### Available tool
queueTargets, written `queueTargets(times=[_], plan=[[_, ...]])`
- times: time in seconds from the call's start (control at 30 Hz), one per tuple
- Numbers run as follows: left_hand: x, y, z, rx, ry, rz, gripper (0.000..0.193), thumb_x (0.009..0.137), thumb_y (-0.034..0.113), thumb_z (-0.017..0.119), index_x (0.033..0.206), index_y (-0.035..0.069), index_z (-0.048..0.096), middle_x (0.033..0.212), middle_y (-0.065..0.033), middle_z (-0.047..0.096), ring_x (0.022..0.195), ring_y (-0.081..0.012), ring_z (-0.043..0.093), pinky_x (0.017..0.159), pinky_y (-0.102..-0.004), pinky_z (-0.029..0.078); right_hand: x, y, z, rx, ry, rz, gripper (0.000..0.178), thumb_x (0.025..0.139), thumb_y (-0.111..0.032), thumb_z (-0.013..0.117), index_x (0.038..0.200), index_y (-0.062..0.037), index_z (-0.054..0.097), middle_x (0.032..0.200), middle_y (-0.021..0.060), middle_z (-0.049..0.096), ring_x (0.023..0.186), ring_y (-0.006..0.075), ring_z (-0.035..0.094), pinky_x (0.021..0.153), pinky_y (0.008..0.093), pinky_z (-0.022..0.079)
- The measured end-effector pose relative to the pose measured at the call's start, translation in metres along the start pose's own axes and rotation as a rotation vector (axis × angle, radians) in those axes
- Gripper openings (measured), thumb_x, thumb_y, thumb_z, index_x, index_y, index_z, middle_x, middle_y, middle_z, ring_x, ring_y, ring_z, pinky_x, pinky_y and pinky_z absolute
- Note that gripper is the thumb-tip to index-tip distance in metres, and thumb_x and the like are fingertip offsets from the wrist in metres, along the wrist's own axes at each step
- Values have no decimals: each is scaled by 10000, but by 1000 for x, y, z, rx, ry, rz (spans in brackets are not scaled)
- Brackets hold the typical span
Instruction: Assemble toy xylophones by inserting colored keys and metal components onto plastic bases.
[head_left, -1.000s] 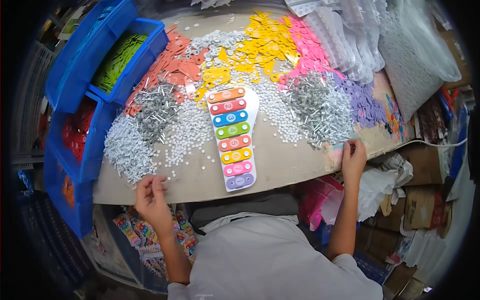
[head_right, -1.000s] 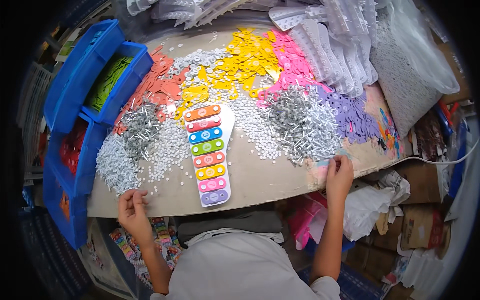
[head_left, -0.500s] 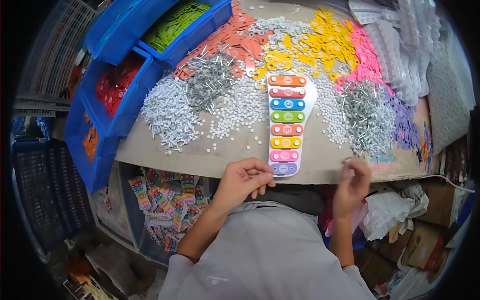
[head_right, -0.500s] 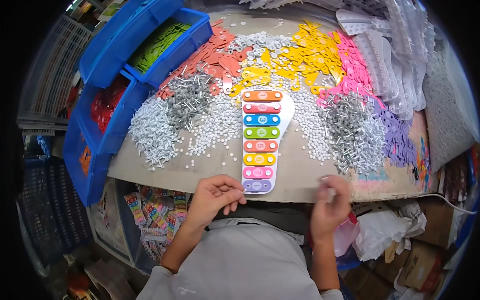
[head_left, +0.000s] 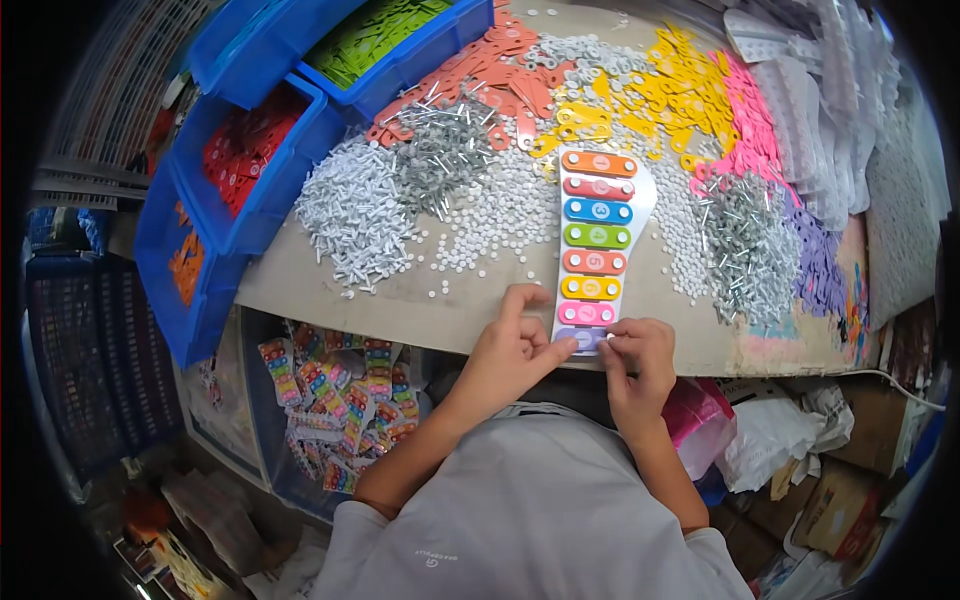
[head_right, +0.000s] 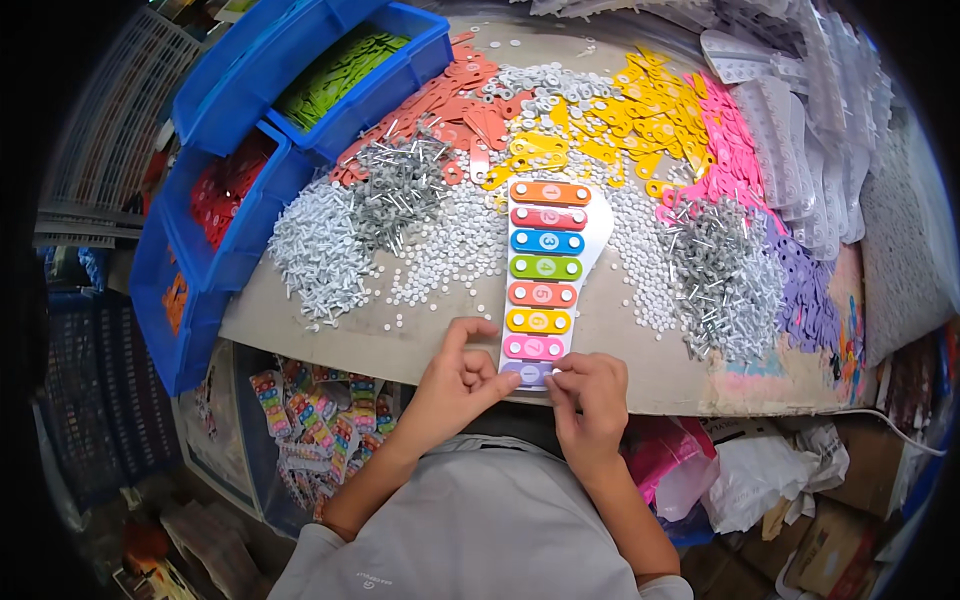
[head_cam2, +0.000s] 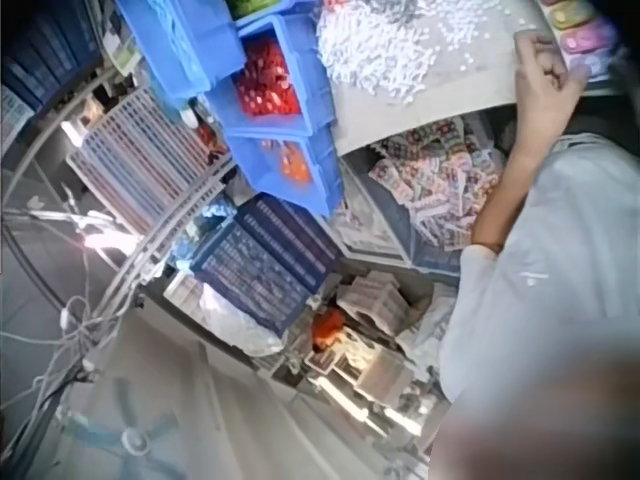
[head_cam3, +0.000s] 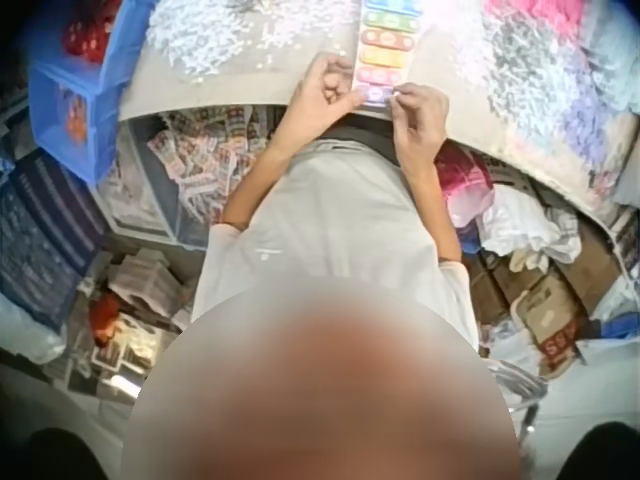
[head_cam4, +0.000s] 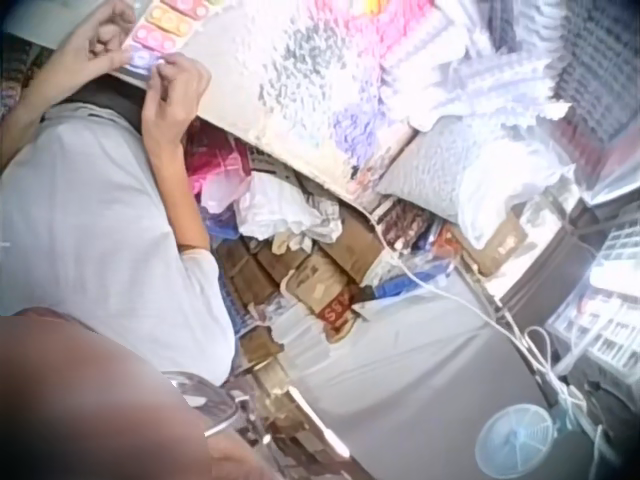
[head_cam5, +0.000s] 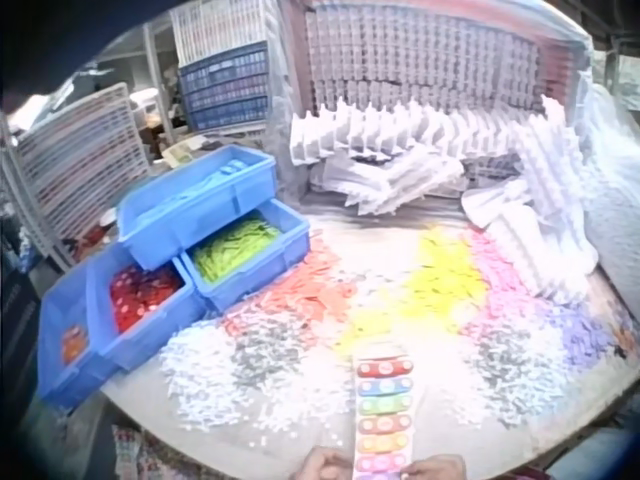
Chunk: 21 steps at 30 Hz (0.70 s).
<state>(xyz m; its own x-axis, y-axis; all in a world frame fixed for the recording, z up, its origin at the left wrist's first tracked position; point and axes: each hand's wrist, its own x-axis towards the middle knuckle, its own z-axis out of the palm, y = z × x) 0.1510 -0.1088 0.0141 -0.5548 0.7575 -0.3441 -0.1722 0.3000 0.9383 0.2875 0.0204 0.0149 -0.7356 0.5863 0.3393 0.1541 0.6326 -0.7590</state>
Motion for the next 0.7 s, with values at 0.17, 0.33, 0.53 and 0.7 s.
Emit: queueTargets(times=[0.17, 0.33, 0.53, 0.7], plan=[[-1, -1, 2, -76, -119, -68, 462, 995, 206, 612, 1352, 13, 393, 641, 7, 577, 557, -38, 493, 495, -231, 369, 7, -5, -2, -125, -66, -183, 266, 772, 40, 765, 946, -29, 576, 903, 83, 634, 822, 218, 586, 726, 308, 476], [0, -8, 6, -76, -114, -87, 427, 997, 208, 609, 1327, 12, 423, 643, 1, 583, 534, -43, 483, 475, -244, 359, 4, 2, -6, 393, -215, 605, 270, 929, -59, 668, 1095, -42, 456, 717, -1, 554, 609, 35, 485, 532, 180, 377], [4, -7, 8, 2, -87, 32, 347, 961, 213, 643, 1175, 8, 464, 614, -56, 557, 485, -115, 478, 460, -319, 352, 20, 3, -14, 581, -391, 857, 243, 982, -156, 620, 1129, -42, 463, 620, 4, 552, 430, 60, 439, 376, 202, 330], [5, -20, 15, 37, 37, 142, 326, 924, 227, 657, 1085, 23, 460, 632, -146, 559, 584, -304, 587, 537, -423, 415, 23, 4, -12, 599, -458, 796, 199, 1002, -175, 592, 1101, -37, 488, 599, -1, 535, 412, 60, 431, 371, 203, 330]])
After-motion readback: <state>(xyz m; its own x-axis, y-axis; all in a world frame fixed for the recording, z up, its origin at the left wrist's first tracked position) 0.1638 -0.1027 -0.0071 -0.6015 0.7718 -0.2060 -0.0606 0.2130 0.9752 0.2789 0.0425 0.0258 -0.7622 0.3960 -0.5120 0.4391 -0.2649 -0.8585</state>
